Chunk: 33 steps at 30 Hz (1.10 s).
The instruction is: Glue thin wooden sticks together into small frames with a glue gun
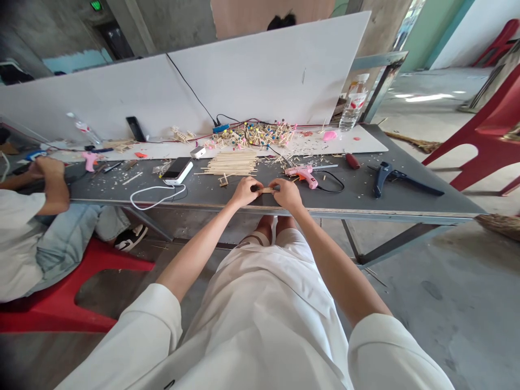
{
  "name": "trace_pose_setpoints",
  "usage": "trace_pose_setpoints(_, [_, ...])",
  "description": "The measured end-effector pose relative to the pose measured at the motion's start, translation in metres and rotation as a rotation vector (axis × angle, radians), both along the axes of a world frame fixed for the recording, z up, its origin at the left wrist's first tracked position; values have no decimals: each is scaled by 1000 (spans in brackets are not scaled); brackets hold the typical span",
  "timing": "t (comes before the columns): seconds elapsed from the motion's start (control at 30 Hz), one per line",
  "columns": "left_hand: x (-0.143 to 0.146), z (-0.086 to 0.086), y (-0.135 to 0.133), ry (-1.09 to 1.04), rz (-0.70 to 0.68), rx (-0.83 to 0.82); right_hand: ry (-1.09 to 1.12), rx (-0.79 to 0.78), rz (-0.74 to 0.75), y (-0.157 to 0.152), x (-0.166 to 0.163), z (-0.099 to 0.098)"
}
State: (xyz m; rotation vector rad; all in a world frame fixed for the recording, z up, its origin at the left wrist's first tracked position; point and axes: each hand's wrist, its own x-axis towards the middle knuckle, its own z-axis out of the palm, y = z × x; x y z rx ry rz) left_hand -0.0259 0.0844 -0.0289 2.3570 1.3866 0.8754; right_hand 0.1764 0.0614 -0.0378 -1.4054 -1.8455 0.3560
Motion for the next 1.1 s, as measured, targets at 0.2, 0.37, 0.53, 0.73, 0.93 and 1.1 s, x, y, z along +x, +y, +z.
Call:
trace_pose_setpoints(0.2, [-1,-4,9,-37,9,-32,11,-12,-28,1,0,0])
trace_pose_setpoints(0.37, [-2,-5,9,-45,-2,-21,0,-8,3,2,1,-2])
trace_pose_setpoints(0.53, [-2,-5,8,-34,-9,-2,-40,19,-9,3,1,-3])
trace_pose_setpoints(0.73, [-1,-4,7,-30,-1,-6,-56,14,-37,4,0,-4])
trace_pose_setpoints(0.93, [-1,0,4,-38,7,-18,-61,-4,-30,5,0,-5])
trace_pose_setpoints(1.1, [-2,-1,5,-43,10,-14,-43,10,-40,7,0,-6])
